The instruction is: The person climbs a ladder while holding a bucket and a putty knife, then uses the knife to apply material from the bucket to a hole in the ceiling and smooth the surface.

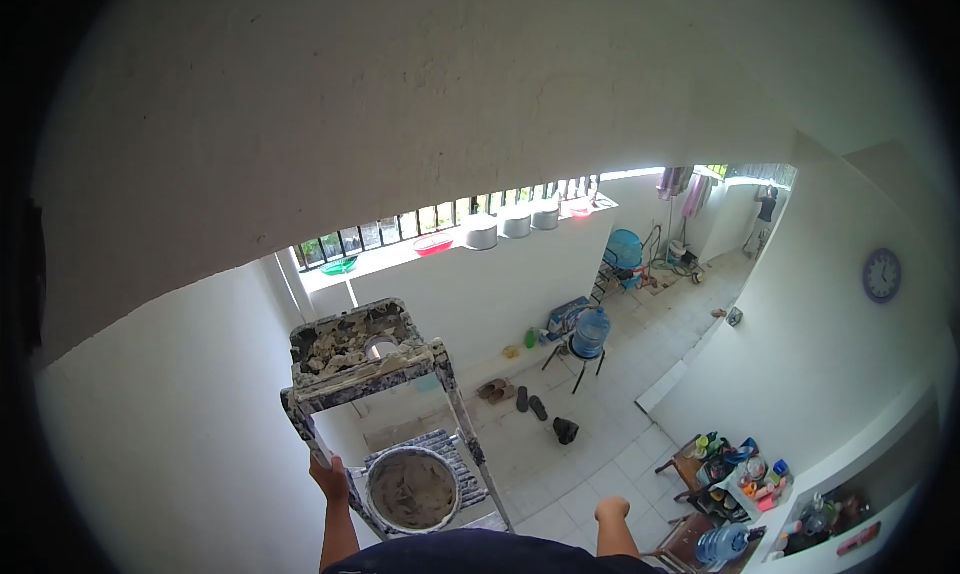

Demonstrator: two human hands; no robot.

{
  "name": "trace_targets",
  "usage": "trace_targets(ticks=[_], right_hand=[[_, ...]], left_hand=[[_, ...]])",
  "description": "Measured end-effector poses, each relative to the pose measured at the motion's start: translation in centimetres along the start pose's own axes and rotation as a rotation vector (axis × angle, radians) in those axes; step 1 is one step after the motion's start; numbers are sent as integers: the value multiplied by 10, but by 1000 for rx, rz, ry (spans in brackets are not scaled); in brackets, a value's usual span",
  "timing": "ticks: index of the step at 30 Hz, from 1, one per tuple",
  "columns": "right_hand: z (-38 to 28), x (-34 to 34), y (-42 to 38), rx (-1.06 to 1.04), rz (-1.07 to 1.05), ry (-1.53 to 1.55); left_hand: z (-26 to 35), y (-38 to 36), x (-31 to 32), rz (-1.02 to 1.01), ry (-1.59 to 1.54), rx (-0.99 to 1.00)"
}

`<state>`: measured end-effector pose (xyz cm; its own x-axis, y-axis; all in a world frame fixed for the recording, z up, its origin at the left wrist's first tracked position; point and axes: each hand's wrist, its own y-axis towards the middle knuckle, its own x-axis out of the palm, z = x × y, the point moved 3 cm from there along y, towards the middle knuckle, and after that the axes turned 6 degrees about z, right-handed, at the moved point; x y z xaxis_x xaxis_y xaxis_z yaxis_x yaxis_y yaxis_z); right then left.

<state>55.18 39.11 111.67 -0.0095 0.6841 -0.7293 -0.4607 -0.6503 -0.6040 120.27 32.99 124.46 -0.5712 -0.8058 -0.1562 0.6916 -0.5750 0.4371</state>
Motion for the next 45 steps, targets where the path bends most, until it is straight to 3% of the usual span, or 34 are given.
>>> trace_targets(ticks=[1,2,4,8,10,11,13,16,19,26,32,40,45], right_hand=[[9,15,-3,-63,-158,68],[20,69,36,-45,-643,697],[14,20,-33,-250,-496,1207],[5,-129,-108,-389,487,1112],[-5,-218,-160,-560,772,1424],[-3,-259,-195,-514,750,1484],[-10,-313,-222,-725,1041,1693],[-9,-387,-271,-956,1396,1707],[-14,-442,-293,-979,1588,1782],[-43,-485,-286,-1084,1509,1929],[-17,-543,-308,-1117,1551,1881],[-37,-509,-290,-1043,1706,1819],[-11,-565,-340,-1054,1617,1831]], left_hand=[[-1,-2,0,-8,-12,-8],[-1,-2,0,-10,-25,-13],[-4,4,1,-7,-28,-10],[-12,-1,1,-4,8,-20],[-11,0,2,-2,-8,-23],[-23,1,5,12,-53,-111],[-27,2,4,-10,-37,-102],[-31,3,5,-8,-57,-90],[-31,2,6,-17,-73,-115],[-38,2,6,-3,-77,-78],[-37,2,4,-31,-28,-95],[-39,0,3,-9,-71,-99],[-42,1,2,-19,-17,-90]])
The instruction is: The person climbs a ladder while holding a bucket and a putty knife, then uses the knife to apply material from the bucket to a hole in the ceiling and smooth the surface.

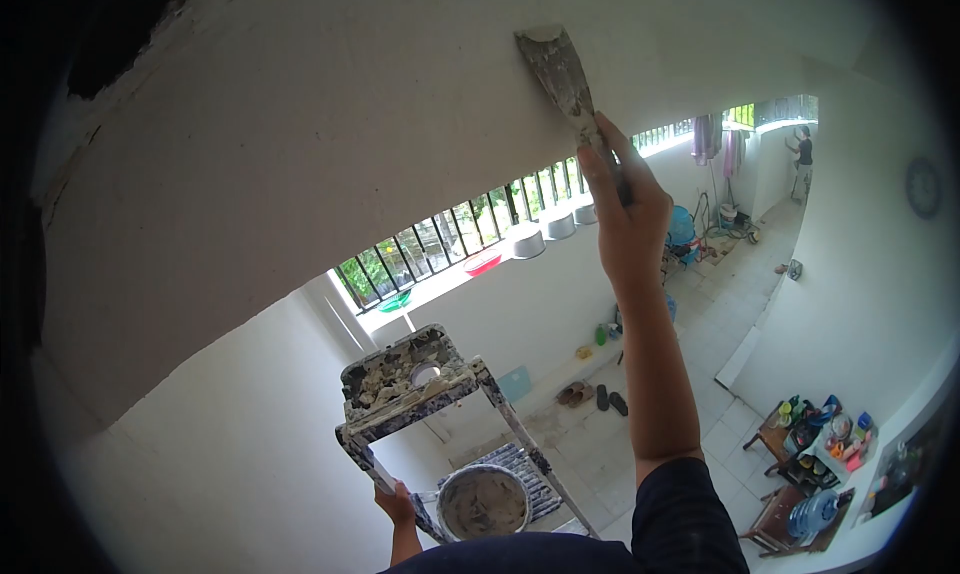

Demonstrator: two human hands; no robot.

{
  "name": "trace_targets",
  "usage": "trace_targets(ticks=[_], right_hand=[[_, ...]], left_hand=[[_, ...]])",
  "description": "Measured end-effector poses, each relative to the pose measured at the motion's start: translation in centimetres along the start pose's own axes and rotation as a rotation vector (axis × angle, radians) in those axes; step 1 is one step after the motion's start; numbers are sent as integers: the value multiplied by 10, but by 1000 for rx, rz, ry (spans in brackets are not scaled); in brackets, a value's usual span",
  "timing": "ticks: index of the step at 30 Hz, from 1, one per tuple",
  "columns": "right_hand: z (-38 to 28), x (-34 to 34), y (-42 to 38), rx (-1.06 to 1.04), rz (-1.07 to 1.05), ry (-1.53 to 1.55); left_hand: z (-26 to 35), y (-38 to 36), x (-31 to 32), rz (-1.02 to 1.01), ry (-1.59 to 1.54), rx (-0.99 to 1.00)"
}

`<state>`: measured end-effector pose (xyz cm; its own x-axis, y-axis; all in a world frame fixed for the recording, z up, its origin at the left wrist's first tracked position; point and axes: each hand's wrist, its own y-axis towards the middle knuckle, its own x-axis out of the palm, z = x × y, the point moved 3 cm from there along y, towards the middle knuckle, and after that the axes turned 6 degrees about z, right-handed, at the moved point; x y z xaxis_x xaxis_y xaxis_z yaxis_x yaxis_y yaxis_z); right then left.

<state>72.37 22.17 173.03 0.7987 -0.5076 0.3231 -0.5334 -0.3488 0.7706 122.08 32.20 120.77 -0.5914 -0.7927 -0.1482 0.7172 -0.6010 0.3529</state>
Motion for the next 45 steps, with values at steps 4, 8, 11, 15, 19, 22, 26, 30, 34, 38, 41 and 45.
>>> trace_targets(ticks=[4,8,11,15,19,22,26,30,34,38,41,45], right_hand=[[13,-6,-9,-10,-4,-18],[28,-17,-46,-12,9,8],[-1,-2,-7,-32,9,-71],[-12,12,22,-59,9,-43],[7,-4,-20,-59,23,-91],[5,-4,-20,-48,18,-53],[-30,7,40,-22,-21,-70],[-19,-2,25,-53,-21,-75],[-5,-6,-23,-33,19,-119],[-29,15,32,-55,-6,-56],[-51,30,56,-66,-5,-31],[-35,17,37,-66,-19,-85]], left_hand=[[-6,3,5,20,-32,18],[4,0,5,29,-22,12],[4,2,0,15,6,7],[7,0,4,24,-50,-19],[3,0,4,33,-19,6],[5,-1,3,25,-24,-6],[2,-1,2,6,-3,-8],[9,-1,1,9,1,-10],[-2,1,4,32,-8,22],[3,2,7,103,-21,181],[7,2,8,105,-29,201],[25,-3,1,14,-21,3]])
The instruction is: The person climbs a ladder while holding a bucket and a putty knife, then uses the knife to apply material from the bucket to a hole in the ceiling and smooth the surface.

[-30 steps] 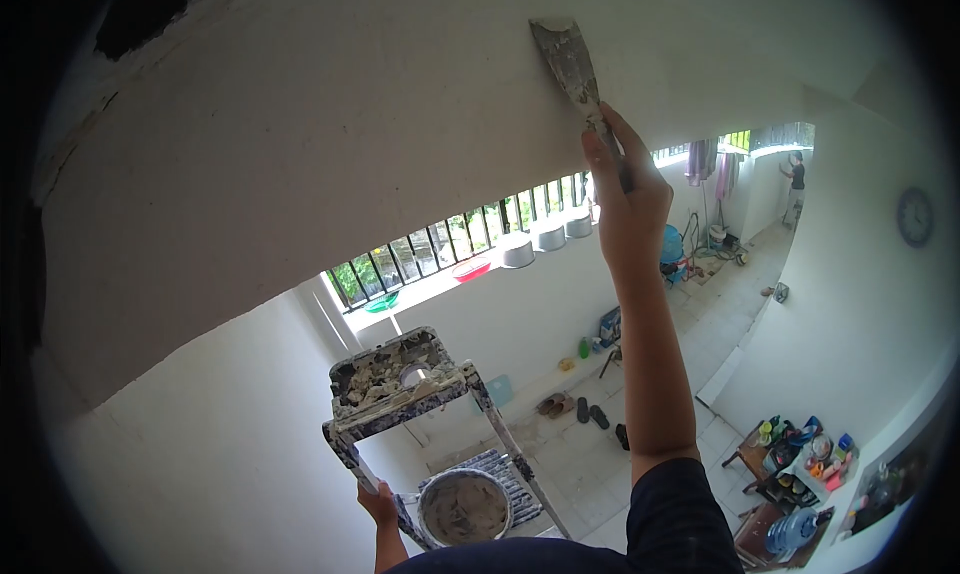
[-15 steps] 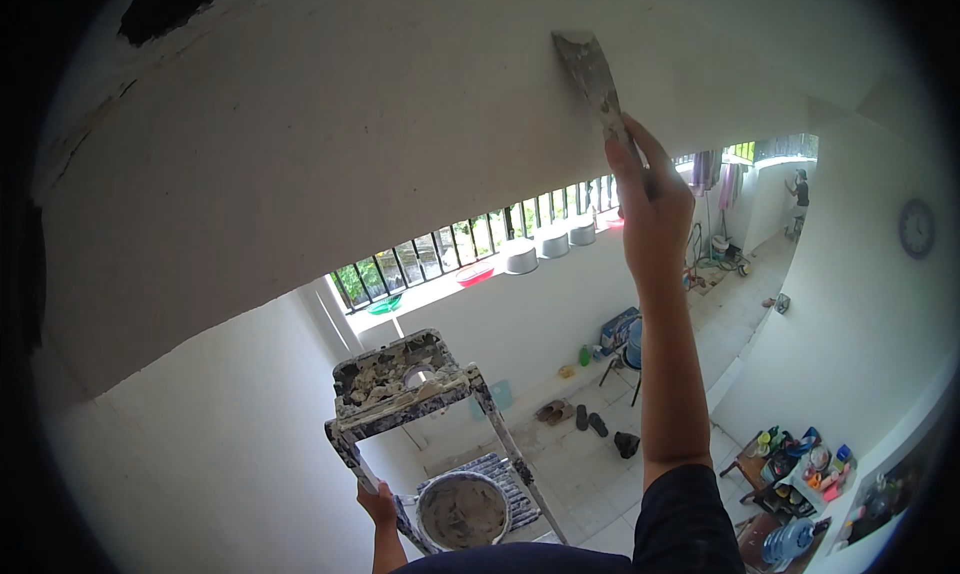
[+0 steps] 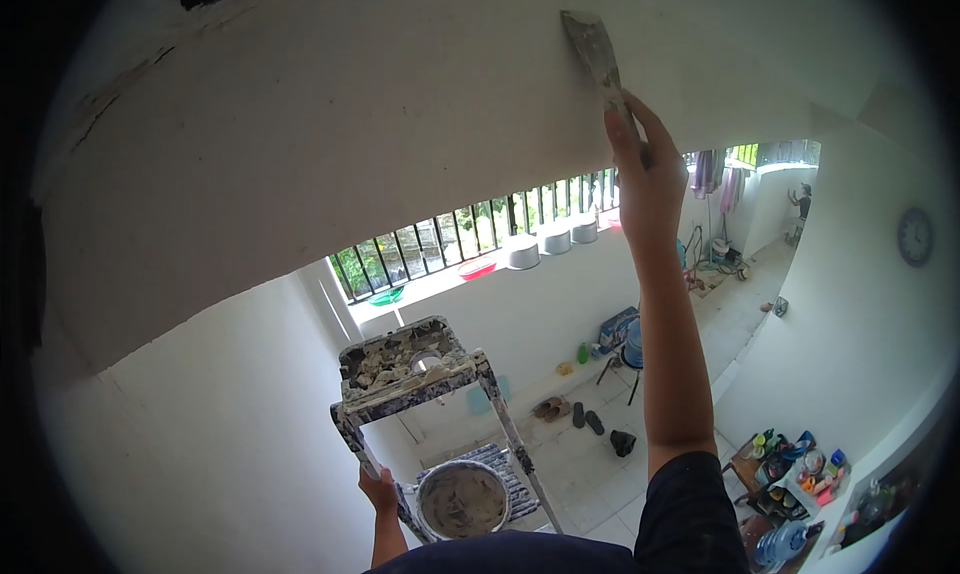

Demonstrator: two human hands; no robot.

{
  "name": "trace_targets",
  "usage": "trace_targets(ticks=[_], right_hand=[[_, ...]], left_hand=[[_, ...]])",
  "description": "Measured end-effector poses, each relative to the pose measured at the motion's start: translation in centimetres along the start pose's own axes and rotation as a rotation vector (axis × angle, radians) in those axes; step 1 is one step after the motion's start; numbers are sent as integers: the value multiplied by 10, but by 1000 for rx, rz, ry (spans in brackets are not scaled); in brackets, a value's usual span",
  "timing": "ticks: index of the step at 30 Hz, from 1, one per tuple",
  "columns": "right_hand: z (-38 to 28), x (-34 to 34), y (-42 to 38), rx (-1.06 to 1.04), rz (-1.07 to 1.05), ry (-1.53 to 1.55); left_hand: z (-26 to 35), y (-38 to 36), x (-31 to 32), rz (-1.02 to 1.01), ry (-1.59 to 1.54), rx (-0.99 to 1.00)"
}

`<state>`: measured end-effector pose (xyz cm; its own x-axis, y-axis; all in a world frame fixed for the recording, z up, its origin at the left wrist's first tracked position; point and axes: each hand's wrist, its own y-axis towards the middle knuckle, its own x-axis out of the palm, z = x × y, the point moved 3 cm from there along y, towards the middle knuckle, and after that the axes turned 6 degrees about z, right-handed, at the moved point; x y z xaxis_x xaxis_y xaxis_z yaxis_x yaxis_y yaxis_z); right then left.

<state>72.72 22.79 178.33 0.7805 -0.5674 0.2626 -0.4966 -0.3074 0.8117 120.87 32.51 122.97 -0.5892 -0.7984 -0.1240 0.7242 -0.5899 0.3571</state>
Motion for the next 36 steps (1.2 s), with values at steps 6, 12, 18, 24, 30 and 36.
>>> trace_targets(ticks=[6,12,18,24,30,36], right_hand=[[41,-31,-90,93,13,-40],[60,-41,-104,97,35,-71],[41,-27,-18,150,41,72],[67,-50,-63,182,15,14],[72,-52,-68,213,26,95],[51,-39,21,121,22,-5]], left_hand=[[2,-1,-2,-10,-2,-3],[-5,2,1,-15,12,29],[-1,1,-1,-32,-14,9],[1,0,0,-18,-13,30],[-22,9,4,-5,-20,148],[8,-1,3,8,-49,5]])
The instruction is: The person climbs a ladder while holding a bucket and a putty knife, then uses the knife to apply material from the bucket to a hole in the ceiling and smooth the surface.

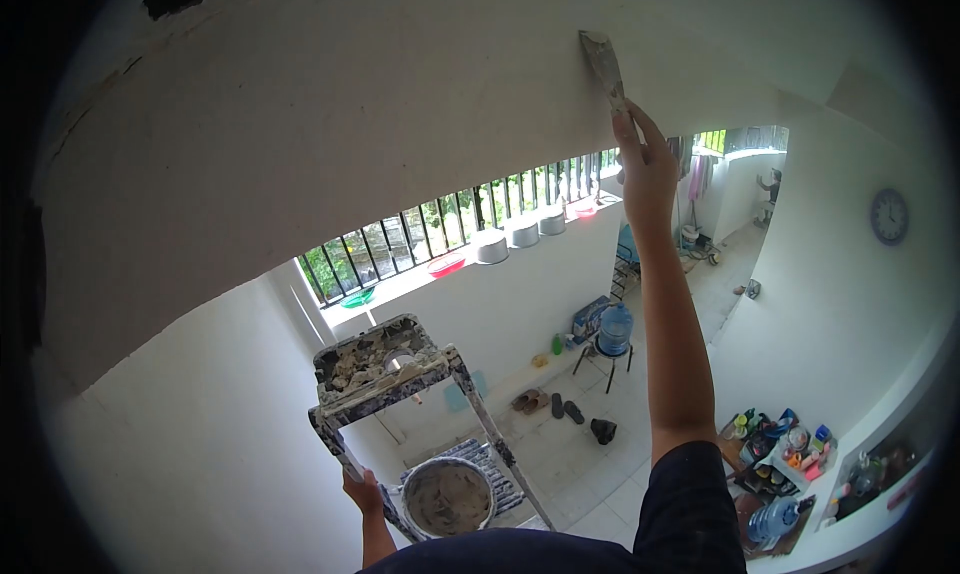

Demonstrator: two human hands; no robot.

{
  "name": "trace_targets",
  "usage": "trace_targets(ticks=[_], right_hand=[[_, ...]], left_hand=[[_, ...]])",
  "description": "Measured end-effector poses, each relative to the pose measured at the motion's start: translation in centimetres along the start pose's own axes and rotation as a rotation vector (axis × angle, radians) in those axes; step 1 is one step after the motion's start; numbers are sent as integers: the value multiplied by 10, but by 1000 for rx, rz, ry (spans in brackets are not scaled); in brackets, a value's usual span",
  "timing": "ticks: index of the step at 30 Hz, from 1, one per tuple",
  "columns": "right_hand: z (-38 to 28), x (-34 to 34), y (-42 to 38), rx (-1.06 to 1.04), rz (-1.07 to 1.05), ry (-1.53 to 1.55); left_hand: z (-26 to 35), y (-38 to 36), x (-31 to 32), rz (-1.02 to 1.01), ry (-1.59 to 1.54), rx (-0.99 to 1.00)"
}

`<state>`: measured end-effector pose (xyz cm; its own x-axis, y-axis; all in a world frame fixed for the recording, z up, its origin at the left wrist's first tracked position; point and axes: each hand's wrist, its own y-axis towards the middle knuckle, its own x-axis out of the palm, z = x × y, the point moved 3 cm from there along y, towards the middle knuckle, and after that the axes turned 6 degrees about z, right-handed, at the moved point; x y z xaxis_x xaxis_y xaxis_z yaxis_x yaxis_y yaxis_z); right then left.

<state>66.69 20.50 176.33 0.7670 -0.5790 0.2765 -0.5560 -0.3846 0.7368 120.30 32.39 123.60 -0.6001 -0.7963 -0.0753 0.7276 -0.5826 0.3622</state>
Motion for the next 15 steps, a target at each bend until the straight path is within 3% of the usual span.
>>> trace_targets(ticks=[5,8,12,15], right_hand=[[57,-16,-109,42,70,35],[49,-15,-105,98,57,34],[7,0,-4,50,76,55],[-3,3,15,50,73,80]], left_hand=[[-8,2,-7,-46,24,-5],[3,1,-4,-5,-17,39],[-7,3,-2,-21,21,-3],[8,-2,-3,12,18,59]])
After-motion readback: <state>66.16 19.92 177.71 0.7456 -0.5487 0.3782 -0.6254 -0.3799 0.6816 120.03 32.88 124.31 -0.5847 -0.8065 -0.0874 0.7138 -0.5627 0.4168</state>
